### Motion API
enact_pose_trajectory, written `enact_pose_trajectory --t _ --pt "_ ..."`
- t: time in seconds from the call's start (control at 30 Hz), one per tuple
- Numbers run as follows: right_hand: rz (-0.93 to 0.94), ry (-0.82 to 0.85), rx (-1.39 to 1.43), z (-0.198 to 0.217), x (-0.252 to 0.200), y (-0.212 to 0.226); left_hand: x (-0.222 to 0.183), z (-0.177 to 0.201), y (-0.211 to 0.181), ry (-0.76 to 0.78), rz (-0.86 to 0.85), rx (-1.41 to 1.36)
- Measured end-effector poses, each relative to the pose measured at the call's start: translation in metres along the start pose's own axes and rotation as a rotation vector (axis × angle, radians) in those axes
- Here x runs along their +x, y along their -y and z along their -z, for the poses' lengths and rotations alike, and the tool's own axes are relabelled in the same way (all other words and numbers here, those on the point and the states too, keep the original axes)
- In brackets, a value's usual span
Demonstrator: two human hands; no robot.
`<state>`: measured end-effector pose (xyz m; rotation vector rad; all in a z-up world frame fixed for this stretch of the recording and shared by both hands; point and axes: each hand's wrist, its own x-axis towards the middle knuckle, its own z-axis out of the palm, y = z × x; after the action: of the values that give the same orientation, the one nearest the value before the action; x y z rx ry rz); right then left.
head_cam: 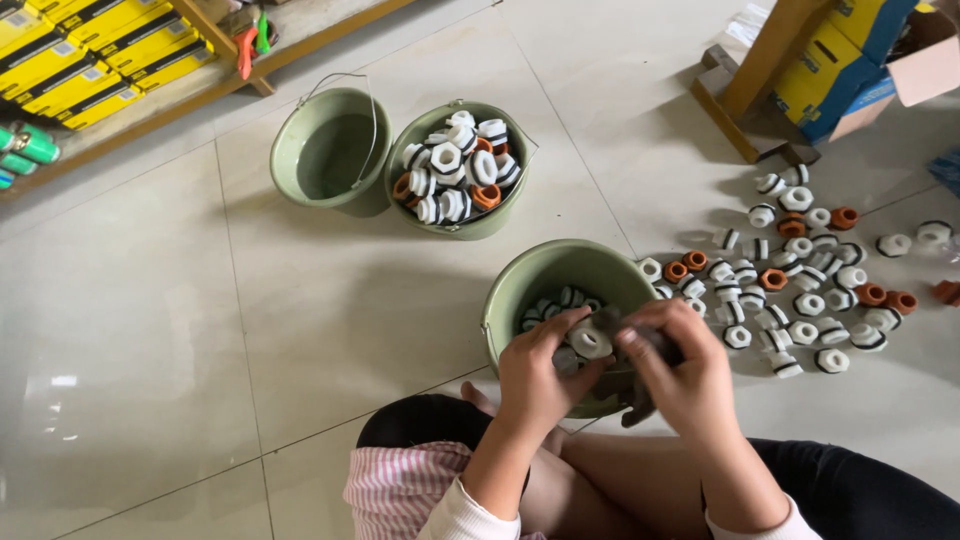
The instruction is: Assembling multi-part PVC fittings by hand, using a cloth for grip.
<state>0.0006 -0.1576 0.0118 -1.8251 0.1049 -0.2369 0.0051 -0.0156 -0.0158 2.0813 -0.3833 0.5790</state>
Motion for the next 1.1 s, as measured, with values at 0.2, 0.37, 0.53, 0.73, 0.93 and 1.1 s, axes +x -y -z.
enact_pose_trajectory --t 0.2,0.37,0.53,0.73,0.93,1.1 --pt "0.185 0.204 -0.281 -0.026 -0.011 -0.028 -0.007 -0.002 0.009 0.142 -0.036 0.095" --pt "0.291 -0.036 -0.195 -0.031 0.001 -0.019 0.004 0.002 -0.002 0.080 -0.035 0.147" --pt "-0.232 -0.194 0.192 -0.024 0.002 -0.008 0.033 0.026 0.016 0.066 0.155 0.236" --pt "-0.361 -0.148 0.405 -0.038 -0.002 -0.019 0.100 0.030 0.079 0.163 0.444 0.417" --pt "-0.361 -0.113 0.251 -0.043 0.001 -0.050 0.181 -0.022 0.157 0.171 0.143 0.773" --pt "-0.534 -0.159 0.468 -0.051 -0.004 -0.053 0.201 -0.067 0.207 0.112 -0.067 1.192"
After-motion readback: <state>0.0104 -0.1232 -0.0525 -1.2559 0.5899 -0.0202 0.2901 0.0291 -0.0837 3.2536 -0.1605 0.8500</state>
